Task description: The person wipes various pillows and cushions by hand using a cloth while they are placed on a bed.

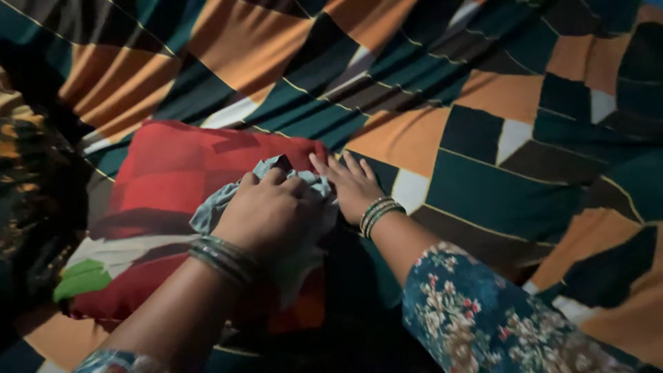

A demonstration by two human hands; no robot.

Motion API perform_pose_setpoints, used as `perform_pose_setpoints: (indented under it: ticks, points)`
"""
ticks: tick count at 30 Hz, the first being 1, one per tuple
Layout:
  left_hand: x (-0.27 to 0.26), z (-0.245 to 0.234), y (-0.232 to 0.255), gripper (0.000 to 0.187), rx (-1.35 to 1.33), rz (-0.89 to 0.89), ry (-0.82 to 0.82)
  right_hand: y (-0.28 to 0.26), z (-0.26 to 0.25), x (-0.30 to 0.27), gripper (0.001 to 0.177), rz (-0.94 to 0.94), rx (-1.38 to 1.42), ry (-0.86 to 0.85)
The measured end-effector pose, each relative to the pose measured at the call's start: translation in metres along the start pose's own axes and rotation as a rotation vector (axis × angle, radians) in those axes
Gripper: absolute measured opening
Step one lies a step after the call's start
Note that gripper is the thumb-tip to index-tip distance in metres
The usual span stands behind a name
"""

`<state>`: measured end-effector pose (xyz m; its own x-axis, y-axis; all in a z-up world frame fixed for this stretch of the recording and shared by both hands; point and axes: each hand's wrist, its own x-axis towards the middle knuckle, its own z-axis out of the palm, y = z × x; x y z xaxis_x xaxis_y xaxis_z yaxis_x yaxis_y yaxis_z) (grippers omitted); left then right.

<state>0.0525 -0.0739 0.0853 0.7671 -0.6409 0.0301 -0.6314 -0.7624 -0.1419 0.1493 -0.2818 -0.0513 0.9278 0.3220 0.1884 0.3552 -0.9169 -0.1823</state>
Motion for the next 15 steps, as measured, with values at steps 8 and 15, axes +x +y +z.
perform_pose_setpoints:
  ticks: [8,15]
  points:
    - [-0.060,0.014,0.018,0.042,-0.235,0.356,0.169,-0.014,-0.015,0.002,0.064,0.136,-0.032,-0.071]
    - [-0.121,0.086,-0.024,0.028,-0.061,0.257,0.584,-0.014,0.006,0.027,0.053,0.075,0.010,0.182]
